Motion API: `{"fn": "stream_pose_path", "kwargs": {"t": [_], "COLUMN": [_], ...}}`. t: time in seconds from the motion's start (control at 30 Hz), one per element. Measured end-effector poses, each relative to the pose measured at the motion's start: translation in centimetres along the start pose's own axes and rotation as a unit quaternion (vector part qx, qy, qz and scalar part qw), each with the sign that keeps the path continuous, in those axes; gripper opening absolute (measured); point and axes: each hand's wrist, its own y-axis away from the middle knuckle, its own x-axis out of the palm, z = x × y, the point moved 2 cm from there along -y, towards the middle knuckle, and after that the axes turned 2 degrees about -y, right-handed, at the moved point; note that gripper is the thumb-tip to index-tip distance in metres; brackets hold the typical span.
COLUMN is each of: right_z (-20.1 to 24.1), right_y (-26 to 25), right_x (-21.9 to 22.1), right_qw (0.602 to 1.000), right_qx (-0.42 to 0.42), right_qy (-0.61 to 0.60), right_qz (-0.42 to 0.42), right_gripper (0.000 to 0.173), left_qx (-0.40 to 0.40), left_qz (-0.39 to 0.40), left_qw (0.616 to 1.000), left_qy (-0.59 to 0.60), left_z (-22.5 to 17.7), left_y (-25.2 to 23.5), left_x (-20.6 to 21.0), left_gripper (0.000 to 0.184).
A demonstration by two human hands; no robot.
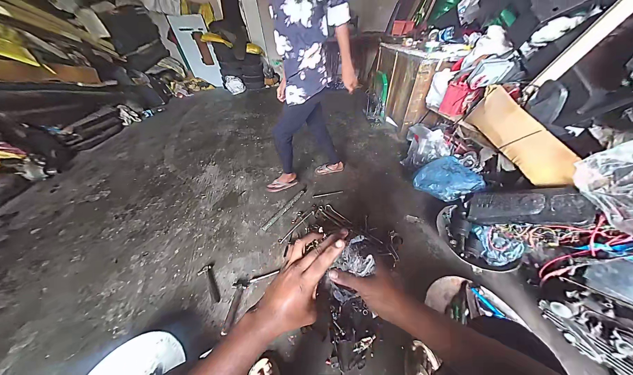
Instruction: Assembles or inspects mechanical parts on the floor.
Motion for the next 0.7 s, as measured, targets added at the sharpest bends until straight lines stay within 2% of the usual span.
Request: {"fn": "stream_pose_path", "kwargs": {"t": [0.1, 0.13, 0.2, 0.27, 0.33, 0.4, 0.47, 0.53, 0.63, 0.7], "right_z": [0.7, 0.9, 0.7, 0.5, 0.4, 0.6, 1.1, 1.2, 1.1, 0.9], "right_y": [-0.3, -0.4, -0.7, -0.7, -0.5, -0.3, -0.5, -0.8, -2.3, -3.7], "right_x": [-0.9, -1.1, -1.1, -0.8, -0.5, 0.0, 0.2, 0.0, -1.2, -2.1], "right_qw": [0.986, 0.977, 0.955, 0.93, 0.91, 0.895, 0.884, 0.902, 0.98, 0.995], "right_qx": [-0.086, -0.132, -0.24, -0.314, -0.344, -0.351, -0.36, -0.327, -0.118, -0.025], "right_qy": [0.139, 0.167, 0.177, 0.187, 0.223, 0.274, 0.299, 0.275, 0.127, 0.008], "right_qz": [-0.032, -0.032, -0.008, 0.036, 0.057, 0.033, -0.012, -0.067, -0.097, -0.099], "right_gripper": [0.066, 0.059, 0.041, 0.034, 0.038, 0.039, 0.033, 0.032, 0.058, 0.055], "left_qx": [-0.038, -0.051, -0.08, -0.08, -0.082, -0.095, -0.094, -0.081, -0.059, -0.063], "left_qz": [0.006, -0.005, -0.04, -0.062, -0.103, -0.149, -0.171, -0.197, -0.217, -0.207], "left_qw": [0.975, 0.955, 0.923, 0.919, 0.922, 0.919, 0.914, 0.911, 0.934, 0.962], "left_qy": [0.221, 0.291, 0.374, 0.382, 0.364, 0.353, 0.356, 0.354, 0.278, 0.17], "left_z": [0.2, 0.4, 0.0, -0.9, -1.6, -1.8, -1.6, -1.2, -0.4, 0.2], "left_y": [-0.4, -0.3, -0.1, 0.0, 0.1, 0.2, 0.0, -0.2, 0.0, 0.4], "left_x": [-0.9, -1.2, -0.9, 0.1, 1.0, 1.1, 0.7, -0.1, -1.3, -1.9], "left_gripper": [0.123, 0.118, 0.096, 0.078, 0.058, 0.043, 0.04, 0.038, 0.036, 0.035]}}
